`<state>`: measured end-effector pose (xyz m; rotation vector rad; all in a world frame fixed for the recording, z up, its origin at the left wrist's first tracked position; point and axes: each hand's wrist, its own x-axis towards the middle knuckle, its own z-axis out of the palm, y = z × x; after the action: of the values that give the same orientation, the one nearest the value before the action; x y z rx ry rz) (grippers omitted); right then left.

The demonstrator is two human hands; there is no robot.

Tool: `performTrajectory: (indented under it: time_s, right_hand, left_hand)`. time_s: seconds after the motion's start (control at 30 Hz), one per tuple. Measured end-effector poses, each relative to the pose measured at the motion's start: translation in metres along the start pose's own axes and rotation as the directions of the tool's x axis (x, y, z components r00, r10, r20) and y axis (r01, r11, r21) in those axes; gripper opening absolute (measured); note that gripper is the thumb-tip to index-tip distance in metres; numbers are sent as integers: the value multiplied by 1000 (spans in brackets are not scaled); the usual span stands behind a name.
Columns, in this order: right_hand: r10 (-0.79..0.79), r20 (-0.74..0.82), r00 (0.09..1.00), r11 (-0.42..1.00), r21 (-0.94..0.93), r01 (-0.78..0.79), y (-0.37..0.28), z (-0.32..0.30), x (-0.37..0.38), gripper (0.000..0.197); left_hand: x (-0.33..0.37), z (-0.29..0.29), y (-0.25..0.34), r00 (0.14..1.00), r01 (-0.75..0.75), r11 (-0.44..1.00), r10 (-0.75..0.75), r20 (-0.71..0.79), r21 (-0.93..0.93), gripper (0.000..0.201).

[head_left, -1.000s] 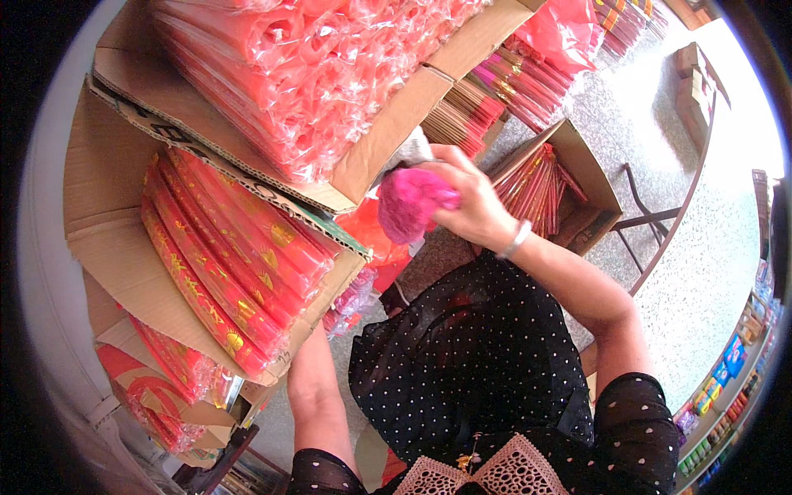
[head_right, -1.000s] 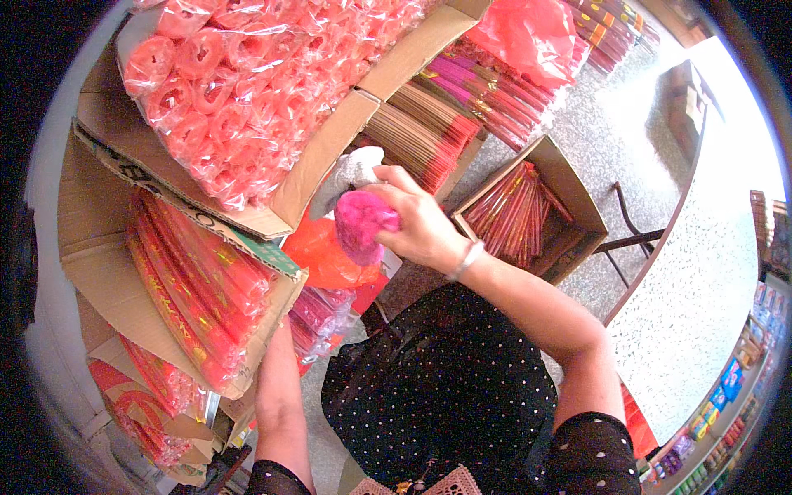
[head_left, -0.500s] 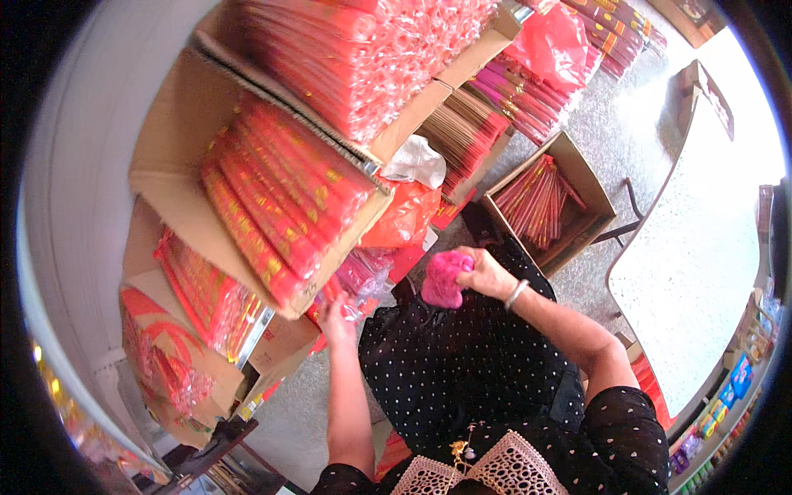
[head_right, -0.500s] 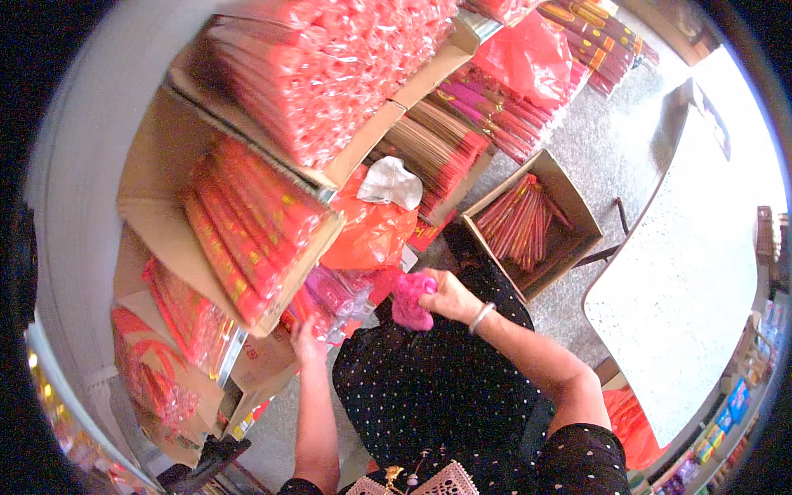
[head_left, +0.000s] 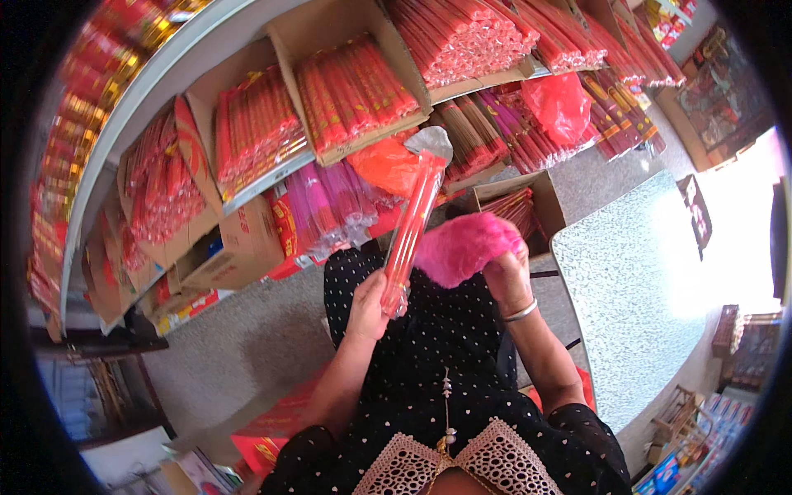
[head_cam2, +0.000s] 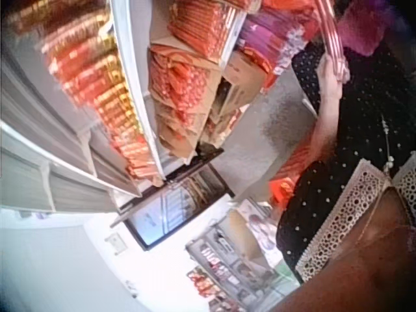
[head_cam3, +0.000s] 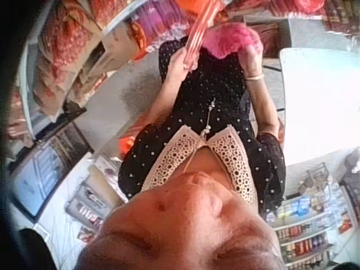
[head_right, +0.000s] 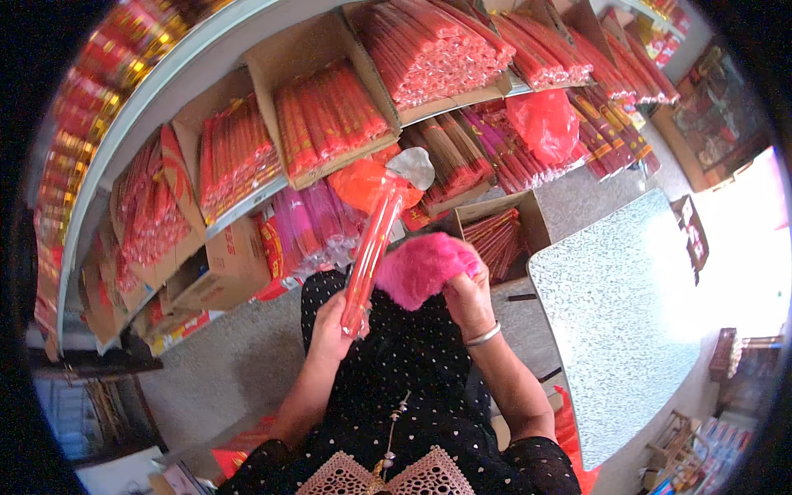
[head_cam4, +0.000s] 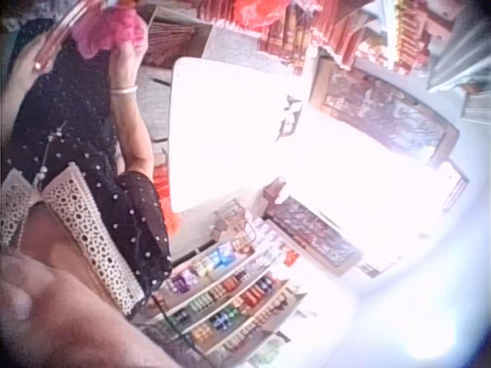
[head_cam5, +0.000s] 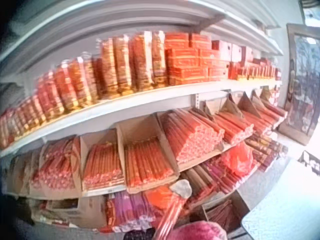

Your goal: The person wipes packages of red candles with a cloth, taking them from boxes and shelves and placing them on a table.

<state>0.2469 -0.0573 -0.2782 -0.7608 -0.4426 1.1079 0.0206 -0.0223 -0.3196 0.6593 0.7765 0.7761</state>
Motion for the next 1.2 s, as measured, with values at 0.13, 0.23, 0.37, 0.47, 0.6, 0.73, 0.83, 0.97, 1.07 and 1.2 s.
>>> performTrajectory:
  time_s: [0.13, 0.23, 0.37, 0.47, 0.6, 0.73, 0.83, 0.97, 1.07, 1.2]
  right_hand:
    - [-215, 296, 931, 740, -572, 353, -37, 52, -46, 45]
    - [-181, 754, 632, 203, -600, 774, -22, 73, -68, 57]
    - [-251, 752, 609, 281, -545, 790, 14, 73, -102, 59]
    - [-328, 774, 541, 211, -498, 841, 13, 70, -100, 56]
    - [-441, 784, 436, 64, -458, 887, 6, 76, -69, 49]
    - [-558, 706, 436, -55, -555, 830, -15, 88, 0, 48]
    - [-549, 633, 546, -46, -675, 736, -29, 100, 37, 46]
    - [-398, 817, 417, -101, -491, 865, -11, 103, 11, 55]
    - [-267, 846, 461, 191, -422, 886, 15, 89, -45, 61]
    - [-269, 844, 464, 269, -397, 877, 31, 75, -78, 54]
  left_hand:
    - [-27, 20, 10, 993, -62, 992, 72, 89, -107, 42]
    - [-45, 50, 14, 982, -191, 971, 190, -17, -141, 42]
    - [-69, 50, 16, 976, -209, 978, 208, 56, 7, 42]
    - [-90, 64, 33, 879, -438, 510, 417, 232, 740, 35]
    - [-90, 72, 18, 949, -312, 950, 313, 41, -22, 35]
    - [-94, 68, 32, 985, -133, 991, 132, 108, -4, 44]
    - [-92, 68, 31, 987, -126, 991, 130, 95, -40, 45]
    - [-82, 56, 34, 979, -183, 976, 192, 70, -116, 45]
    - [-70, 43, 35, 977, -212, 963, 213, -12, -164, 57]
    - [-68, 43, 49, 962, -273, 962, 273, 26, 22, 72]
